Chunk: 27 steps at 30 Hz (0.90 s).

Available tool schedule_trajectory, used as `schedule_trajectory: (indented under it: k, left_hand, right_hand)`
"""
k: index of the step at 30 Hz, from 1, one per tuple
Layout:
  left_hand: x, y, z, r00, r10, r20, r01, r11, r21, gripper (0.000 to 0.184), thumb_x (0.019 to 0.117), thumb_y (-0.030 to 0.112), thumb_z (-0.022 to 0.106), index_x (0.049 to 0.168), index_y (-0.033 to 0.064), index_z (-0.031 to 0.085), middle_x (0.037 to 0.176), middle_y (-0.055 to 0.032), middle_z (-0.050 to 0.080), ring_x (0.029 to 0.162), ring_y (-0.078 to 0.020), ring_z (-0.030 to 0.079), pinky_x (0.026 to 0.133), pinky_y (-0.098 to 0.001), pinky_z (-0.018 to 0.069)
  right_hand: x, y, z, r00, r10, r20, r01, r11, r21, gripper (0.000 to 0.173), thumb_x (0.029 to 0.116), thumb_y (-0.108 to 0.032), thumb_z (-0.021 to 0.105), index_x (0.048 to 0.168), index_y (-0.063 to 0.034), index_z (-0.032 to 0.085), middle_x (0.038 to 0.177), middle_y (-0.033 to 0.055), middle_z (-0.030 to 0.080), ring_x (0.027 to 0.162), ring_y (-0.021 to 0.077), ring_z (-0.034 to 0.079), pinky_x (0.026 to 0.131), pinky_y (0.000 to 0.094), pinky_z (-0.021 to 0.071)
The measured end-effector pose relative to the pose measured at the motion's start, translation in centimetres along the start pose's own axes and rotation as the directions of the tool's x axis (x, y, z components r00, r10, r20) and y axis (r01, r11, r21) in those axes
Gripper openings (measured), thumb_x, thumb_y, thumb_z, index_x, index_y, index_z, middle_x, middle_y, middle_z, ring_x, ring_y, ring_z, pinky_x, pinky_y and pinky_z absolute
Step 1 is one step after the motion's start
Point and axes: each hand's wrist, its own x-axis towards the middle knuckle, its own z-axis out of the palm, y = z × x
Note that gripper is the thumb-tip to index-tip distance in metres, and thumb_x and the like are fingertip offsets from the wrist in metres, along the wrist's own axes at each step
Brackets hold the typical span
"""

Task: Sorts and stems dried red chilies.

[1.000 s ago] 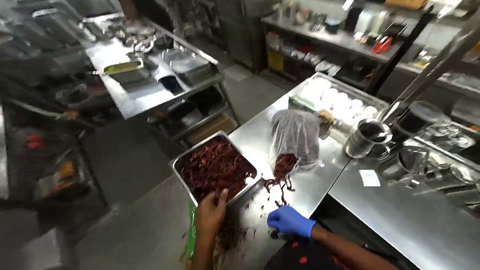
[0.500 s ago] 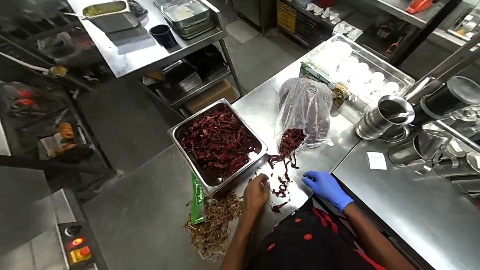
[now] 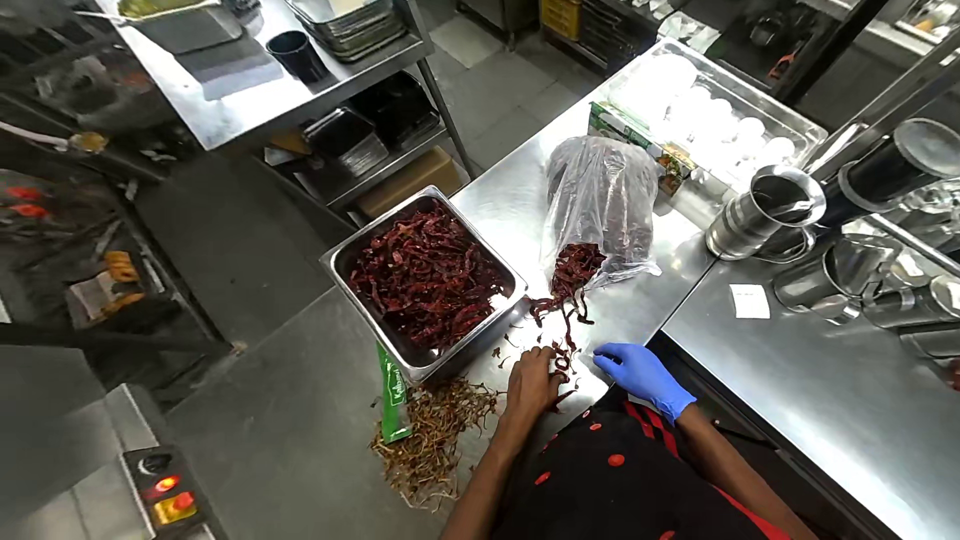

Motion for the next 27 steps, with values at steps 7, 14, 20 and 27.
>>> schedule_trajectory:
  k: [7,14,20,27]
  left_hand:
    - [-1.7,-1.6,0.1,0.994,0.034,-0.106,-0.052,0.983,-0.178,0.016,0.0943,0.015,0.073,0.107,0.0059,0.071,0.098,-0.011,0.071,0.094,-0.0263,0.069,0.089,-0.0483,0.0574]
    - [-4.5,-1.5,-2.9,0.984,-0.169,-0.064,-0.012,0.291,-0.957,0.023,0.099,0.008,0.065,0.12,0.0044,0.071,0.111,-0.0119,0.072,0.086,-0.0211,0.067,0.078,-0.0356,0.0573]
    - [-4.8,0.8,-4.7,0.98,-0.167,-0.108,-0.096,0.076,-0.992,0.017,0.095,0.002,0.067,0.112,-0.0002,0.07,0.101,-0.0167,0.07,0.084,-0.0221,0.068,0.081,-0.0371,0.0592]
    - [-5.7,2.0,-5.6,0.949,-0.045,-0.311,-0.266,0.408,-0.873,0.023,0.0895,0.003,0.074,0.11,-0.0037,0.069,0.095,-0.0112,0.073,0.084,-0.0194,0.07,0.079,-0.0368,0.0612]
  right_hand:
    - [-0.1,-0.1,-0.4,0.998,-0.059,-0.015,0.059,0.998,-0.026,0.035,0.1054,-0.043,0.051,0.118,-0.0213,0.075,0.098,0.0006,0.075,0.089,0.0179,0.071,0.082,0.0485,0.0568]
    - [-0.1,-3.9,-0.3,0.969,-0.231,-0.089,0.244,0.95,0.194,0.025,0.105,-0.03,0.056,0.112,-0.0193,0.077,0.099,-0.003,0.075,0.087,0.0097,0.07,0.081,0.0392,0.0591]
    - [0.5,-7.8,0.6,0.956,-0.27,-0.113,0.292,0.898,0.329,0.023,0.1013,-0.036,0.063,0.11,-0.0193,0.076,0.09,-0.0043,0.072,0.077,0.009,0.067,0.072,0.0355,0.0586]
    - [1.0,-6.9,1.2,0.924,-0.315,-0.217,0.379,0.83,0.409,0.025,0.101,-0.029,0.059,0.097,-0.0098,0.075,0.086,0.0013,0.071,0.079,0.0107,0.066,0.074,0.0335,0.0555]
